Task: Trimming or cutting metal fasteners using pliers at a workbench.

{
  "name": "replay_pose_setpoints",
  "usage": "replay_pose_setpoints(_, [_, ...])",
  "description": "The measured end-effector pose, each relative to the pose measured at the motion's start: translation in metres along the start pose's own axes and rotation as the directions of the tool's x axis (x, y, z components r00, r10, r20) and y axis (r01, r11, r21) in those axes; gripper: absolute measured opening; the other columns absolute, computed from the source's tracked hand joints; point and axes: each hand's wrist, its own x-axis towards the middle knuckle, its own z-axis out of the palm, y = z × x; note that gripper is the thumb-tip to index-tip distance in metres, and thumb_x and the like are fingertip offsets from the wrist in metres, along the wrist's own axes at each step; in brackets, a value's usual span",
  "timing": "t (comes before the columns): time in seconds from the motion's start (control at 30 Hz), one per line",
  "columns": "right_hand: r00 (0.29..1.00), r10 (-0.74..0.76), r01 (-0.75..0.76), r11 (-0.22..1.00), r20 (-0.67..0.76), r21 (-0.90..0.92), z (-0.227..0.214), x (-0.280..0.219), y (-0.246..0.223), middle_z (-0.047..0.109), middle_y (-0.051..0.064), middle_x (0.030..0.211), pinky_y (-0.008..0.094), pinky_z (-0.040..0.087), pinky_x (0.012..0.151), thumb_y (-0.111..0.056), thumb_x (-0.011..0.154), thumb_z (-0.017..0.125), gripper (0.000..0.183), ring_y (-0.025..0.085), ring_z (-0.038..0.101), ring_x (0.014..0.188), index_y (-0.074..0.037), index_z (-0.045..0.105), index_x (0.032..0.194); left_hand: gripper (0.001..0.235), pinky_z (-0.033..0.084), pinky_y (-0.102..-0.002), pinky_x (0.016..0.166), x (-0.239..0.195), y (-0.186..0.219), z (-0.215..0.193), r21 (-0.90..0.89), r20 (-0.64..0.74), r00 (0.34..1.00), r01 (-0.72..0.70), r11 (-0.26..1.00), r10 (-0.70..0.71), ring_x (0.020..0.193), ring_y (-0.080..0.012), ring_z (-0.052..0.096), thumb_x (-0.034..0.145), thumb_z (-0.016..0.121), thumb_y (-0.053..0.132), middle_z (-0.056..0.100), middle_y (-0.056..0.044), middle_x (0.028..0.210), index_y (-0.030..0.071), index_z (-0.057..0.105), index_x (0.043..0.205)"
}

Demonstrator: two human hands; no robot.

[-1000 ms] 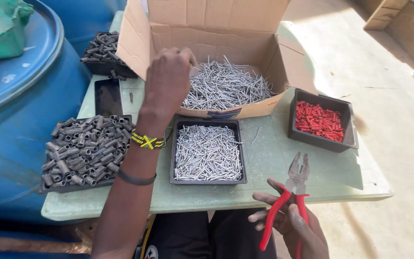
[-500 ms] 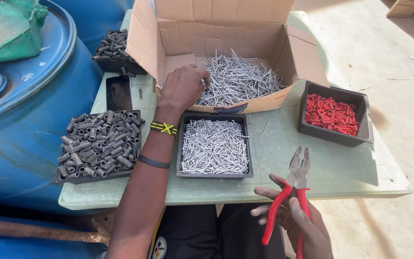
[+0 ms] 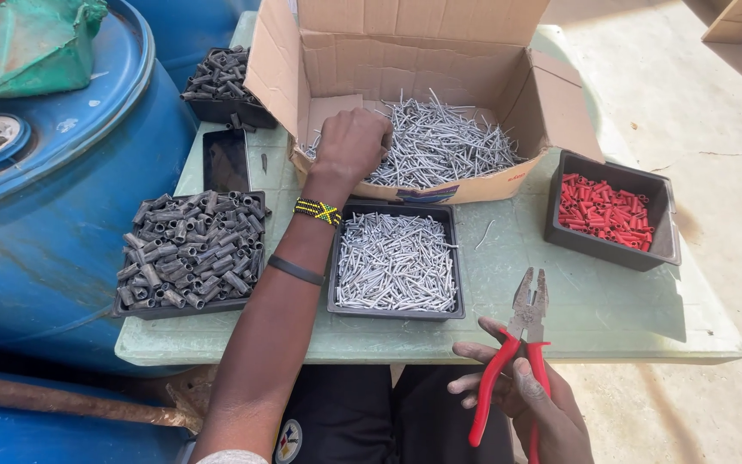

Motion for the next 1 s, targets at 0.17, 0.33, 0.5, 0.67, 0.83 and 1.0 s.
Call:
replay_pose_setpoints(0.17, [1.0,-0.017,0.017,1.0,0.025,0.0,0.002,-0.001,0.0,0.077,0.029,0.124,0.049,0.066,0.069,-0.045,0.09,0.059,0.079,0.042,0.084,0.083,0.003,0.044,0.151,0.02,0.055,-0.044,0.07,-0.01,0.0,-0.006,-0.091,-0.067,0.998,-0.009,0.996,0.003,0.088,-0.0267,0.071,0.082,0.078,0.014,0.074,0.001,0.094,0.033,0.074,0.079])
replay_pose_setpoints(0.33, [0.999,0.037,-0.037,0.999,-0.03,-0.008,0.009,-0.002,-0.003,0.077,0.031,0.123,0.051,0.065,0.068,-0.043,0.087,0.058,0.078,0.044,0.083,0.081,0.002,0.048,0.15,0.003,0.054,-0.046,0.075,-0.022,0.005,-0.021,-0.135,0.021,0.999,0.027,0.991,-0.024,0.093,-0.0292,0.071,0.091,0.079,0.034,0.075,-0.003,0.096,0.035,0.078,0.088])
replay_pose_setpoints(0.5, [0.994,0.092,-0.094,0.995,-0.059,-0.022,0.017,-0.005,-0.007,0.079,0.032,0.123,0.052,0.065,0.069,-0.04,0.087,0.054,0.074,0.045,0.083,0.082,0.001,0.052,0.148,0.006,0.054,-0.046,0.084,-0.02,0.006,-0.016,-0.076,0.125,0.992,-0.004,0.997,0.014,0.101,-0.0314,0.071,0.093,0.077,0.031,0.075,-0.008,0.105,0.032,0.077,0.1])
replay_pose_setpoints(0.67, [0.998,0.063,-0.064,0.996,-0.029,-0.054,0.017,-0.006,-0.006,0.08,0.029,0.124,0.05,0.066,0.069,-0.039,0.089,0.052,0.071,0.044,0.084,0.082,0.002,0.053,0.148,0.006,0.053,-0.048,0.085,-0.029,0.008,-0.028,-0.138,0.101,0.994,-0.018,0.99,0.032,0.098,-0.0313,0.071,0.094,0.074,0.028,0.076,-0.008,0.103,0.029,0.073,0.1])
replay_pose_setpoints(0.83, [0.998,0.052,-0.054,0.997,-0.027,-0.052,0.019,-0.007,-0.006,0.08,0.03,0.123,0.05,0.066,0.068,-0.039,0.09,0.052,0.07,0.043,0.084,0.081,0.002,0.053,0.147,0.003,0.055,-0.05,0.076,-0.037,0.007,-0.032,-0.253,-0.068,0.998,-0.025,0.967,0.007,0.087,-0.033,0.073,0.093,0.076,0.029,0.078,-0.007,0.096,0.027,0.077,0.092])
replay_pose_setpoints(1.0, [0.987,0.14,-0.145,0.987,-0.081,-0.068,0.023,-0.006,-0.01,0.081,0.028,0.126,0.052,0.066,0.071,-0.037,0.089,0.049,0.071,0.044,0.083,0.083,0.0,0.053,0.149,0.014,0.052,-0.054,0.065,-0.039,0.005,-0.03,-0.28,-0.185,0.982,-0.085,0.956,0.034,0.084,-0.0408,0.07,0.101,0.066,0.034,0.075,-0.015,0.094,0.024,0.067,0.11])
